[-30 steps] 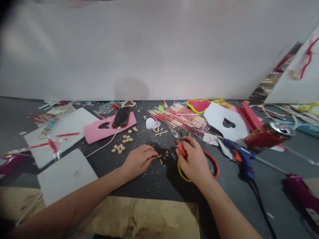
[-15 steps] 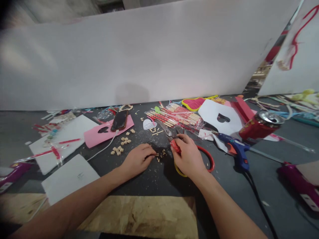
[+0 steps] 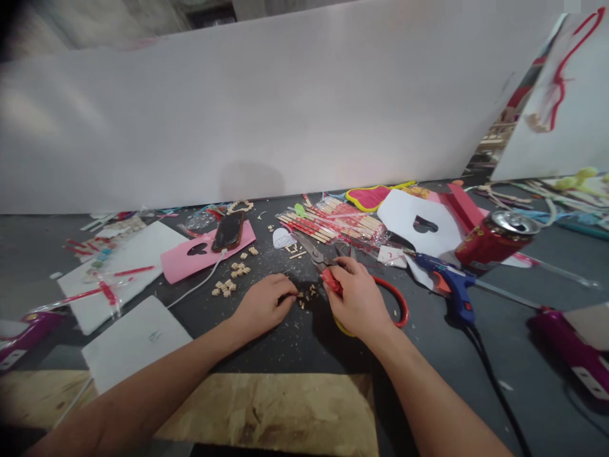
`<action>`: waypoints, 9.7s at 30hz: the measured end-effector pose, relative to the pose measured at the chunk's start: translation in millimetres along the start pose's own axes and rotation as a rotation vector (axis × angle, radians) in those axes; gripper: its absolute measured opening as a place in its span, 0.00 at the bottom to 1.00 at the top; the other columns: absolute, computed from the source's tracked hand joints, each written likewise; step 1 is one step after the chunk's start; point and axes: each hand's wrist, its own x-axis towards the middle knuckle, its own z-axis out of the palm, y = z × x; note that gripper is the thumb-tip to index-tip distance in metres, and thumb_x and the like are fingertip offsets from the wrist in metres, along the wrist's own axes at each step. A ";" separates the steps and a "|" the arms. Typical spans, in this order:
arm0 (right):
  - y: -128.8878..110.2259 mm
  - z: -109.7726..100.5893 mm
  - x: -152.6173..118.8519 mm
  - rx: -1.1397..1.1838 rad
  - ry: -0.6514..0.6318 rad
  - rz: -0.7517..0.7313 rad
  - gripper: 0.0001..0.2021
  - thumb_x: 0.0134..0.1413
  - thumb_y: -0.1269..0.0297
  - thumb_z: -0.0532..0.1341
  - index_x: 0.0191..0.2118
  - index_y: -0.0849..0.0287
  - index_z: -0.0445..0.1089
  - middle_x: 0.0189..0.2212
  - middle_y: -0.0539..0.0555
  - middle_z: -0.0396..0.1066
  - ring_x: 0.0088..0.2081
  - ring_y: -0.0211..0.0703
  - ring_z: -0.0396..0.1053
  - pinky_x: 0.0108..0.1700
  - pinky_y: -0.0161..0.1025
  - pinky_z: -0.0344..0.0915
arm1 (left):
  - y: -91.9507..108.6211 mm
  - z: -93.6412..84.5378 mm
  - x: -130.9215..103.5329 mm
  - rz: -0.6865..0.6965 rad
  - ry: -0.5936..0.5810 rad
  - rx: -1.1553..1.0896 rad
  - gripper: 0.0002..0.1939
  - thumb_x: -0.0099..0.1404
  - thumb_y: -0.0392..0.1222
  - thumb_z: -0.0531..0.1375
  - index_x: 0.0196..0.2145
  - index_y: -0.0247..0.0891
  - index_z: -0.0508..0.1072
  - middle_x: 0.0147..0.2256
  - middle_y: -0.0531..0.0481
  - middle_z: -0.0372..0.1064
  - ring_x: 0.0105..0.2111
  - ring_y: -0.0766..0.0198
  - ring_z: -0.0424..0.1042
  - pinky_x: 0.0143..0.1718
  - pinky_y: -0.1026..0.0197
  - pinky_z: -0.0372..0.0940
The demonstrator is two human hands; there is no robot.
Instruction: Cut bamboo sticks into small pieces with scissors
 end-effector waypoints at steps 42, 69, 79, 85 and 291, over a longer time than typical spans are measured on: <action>-12.6 -4.0 -0.7 -0.187 -0.108 -0.166 0.09 0.49 0.64 0.54 0.36 0.55 0.68 0.52 0.57 0.59 0.51 0.52 0.55 0.48 0.52 0.59 | -26.8 -20.4 12.0 -0.400 0.312 -1.573 0.11 0.51 0.43 0.63 0.28 0.32 0.69 0.22 0.54 0.59 0.22 0.75 0.54 0.21 0.69 0.50; -20.7 5.2 -2.8 -0.214 -0.081 -0.195 0.06 0.50 0.59 0.54 0.33 0.54 0.63 0.44 0.56 0.66 0.44 0.46 0.65 0.42 0.44 0.63 | -24.3 -14.4 8.2 -0.400 0.345 -1.544 0.11 0.52 0.44 0.62 0.28 0.32 0.69 0.19 0.56 0.58 0.19 0.74 0.53 0.22 0.68 0.49; -18.2 5.5 -4.9 -0.420 -0.125 -0.212 0.24 0.52 0.54 0.52 0.52 0.61 0.57 0.42 0.58 0.69 0.38 0.45 0.69 0.38 0.40 0.65 | -17.0 -16.2 3.4 -0.417 0.344 -1.385 0.13 0.52 0.46 0.61 0.28 0.32 0.70 0.20 0.56 0.59 0.21 0.74 0.54 0.23 0.69 0.49; -19.3 4.4 -7.0 -0.423 -0.101 -0.194 0.18 0.52 0.58 0.52 0.47 0.61 0.62 0.38 0.57 0.71 0.35 0.43 0.70 0.35 0.38 0.66 | -15.2 -14.6 1.7 -0.377 0.346 -1.441 0.11 0.50 0.42 0.63 0.29 0.33 0.68 0.25 0.54 0.63 0.24 0.73 0.59 0.26 0.69 0.54; -27.7 0.9 -8.1 -0.375 -0.200 -0.108 0.21 0.44 0.70 0.53 0.48 0.58 0.61 0.40 0.57 0.68 0.39 0.44 0.67 0.40 0.40 0.64 | -11.4 -7.9 -2.4 -0.498 0.141 -1.533 0.11 0.49 0.44 0.62 0.25 0.33 0.66 0.16 0.58 0.55 0.15 0.76 0.52 0.16 0.71 0.45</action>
